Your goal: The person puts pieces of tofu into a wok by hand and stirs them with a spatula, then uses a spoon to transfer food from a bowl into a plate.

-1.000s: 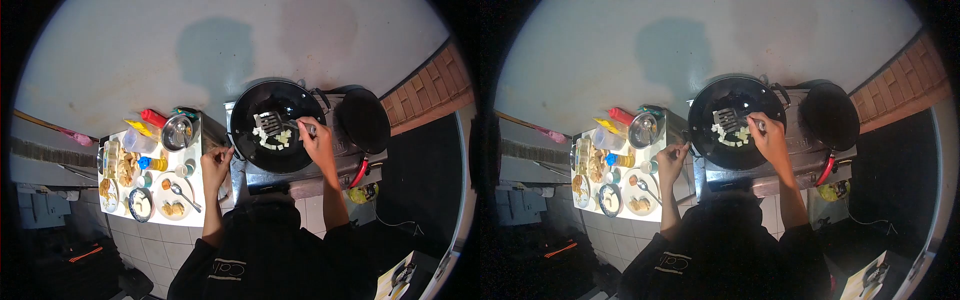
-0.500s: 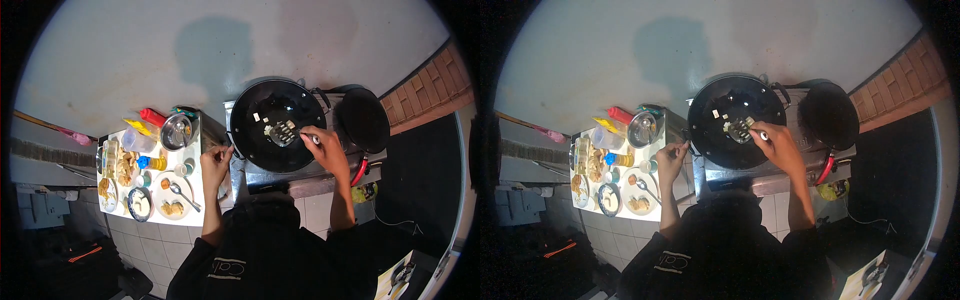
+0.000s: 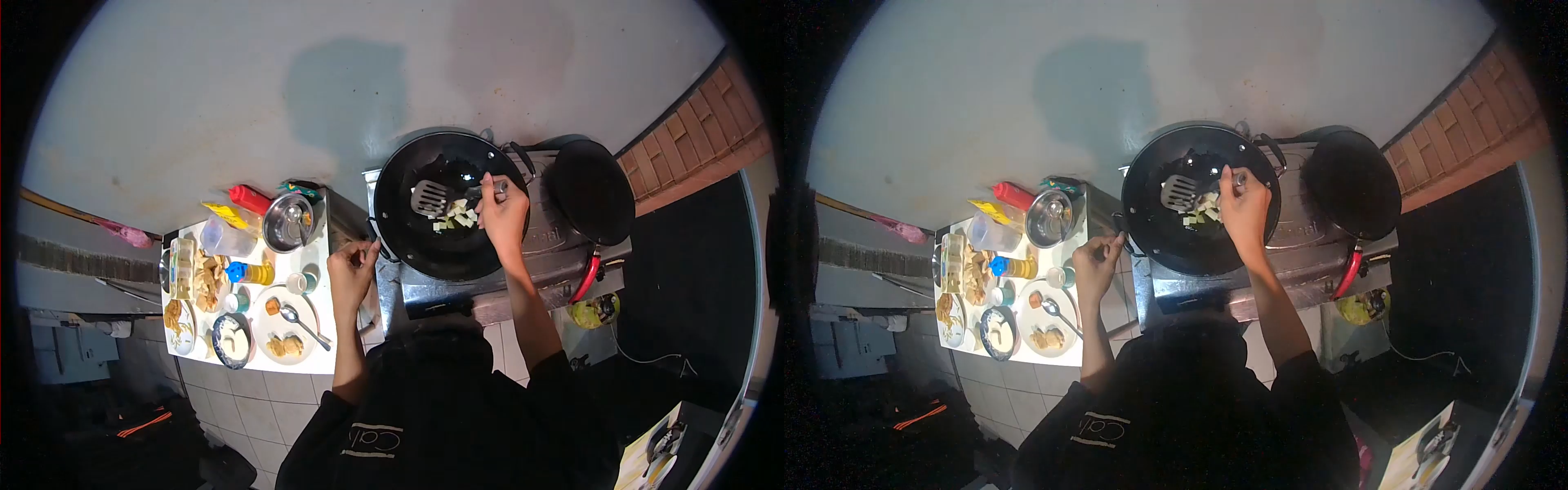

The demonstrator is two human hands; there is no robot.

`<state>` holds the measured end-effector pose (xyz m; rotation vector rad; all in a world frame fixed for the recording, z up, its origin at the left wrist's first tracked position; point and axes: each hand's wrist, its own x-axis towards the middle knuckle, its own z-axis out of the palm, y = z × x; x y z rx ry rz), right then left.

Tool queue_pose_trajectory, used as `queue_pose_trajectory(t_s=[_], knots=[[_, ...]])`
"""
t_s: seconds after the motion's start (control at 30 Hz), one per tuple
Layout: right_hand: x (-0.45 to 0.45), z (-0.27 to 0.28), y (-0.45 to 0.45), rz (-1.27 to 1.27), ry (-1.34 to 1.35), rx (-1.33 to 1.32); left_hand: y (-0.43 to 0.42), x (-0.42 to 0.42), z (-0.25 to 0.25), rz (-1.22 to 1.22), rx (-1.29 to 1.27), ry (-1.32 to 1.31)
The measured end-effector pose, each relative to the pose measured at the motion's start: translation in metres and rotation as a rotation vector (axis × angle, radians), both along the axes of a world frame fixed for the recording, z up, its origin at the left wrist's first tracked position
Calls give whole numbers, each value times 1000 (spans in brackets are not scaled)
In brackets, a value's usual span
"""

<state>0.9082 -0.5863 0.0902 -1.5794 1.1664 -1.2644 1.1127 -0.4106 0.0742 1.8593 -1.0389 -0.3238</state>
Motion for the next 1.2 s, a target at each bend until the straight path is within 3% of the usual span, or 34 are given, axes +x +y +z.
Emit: queue_pose_trajectory(t_s=[0.3,0.57,0.73,0.87,1.1,1.2], knots=[[-21,18,3,-127,206,-89,0,-1,3,-4,10,32],[-47,36,4,-126,164,-188,0,-1,3,-9,6,27],[-55,62,6,-79,334,-306,0,-2,6,-4,13,22],[-49,43,1,-63,489,-360,0,-1,5,1,19,22],[-45,38,5,-47,288,-204,0,-1,5,-15,-10,11],[-45,42,2,-72,354,-333,0,0,5,-17,7,-1]])
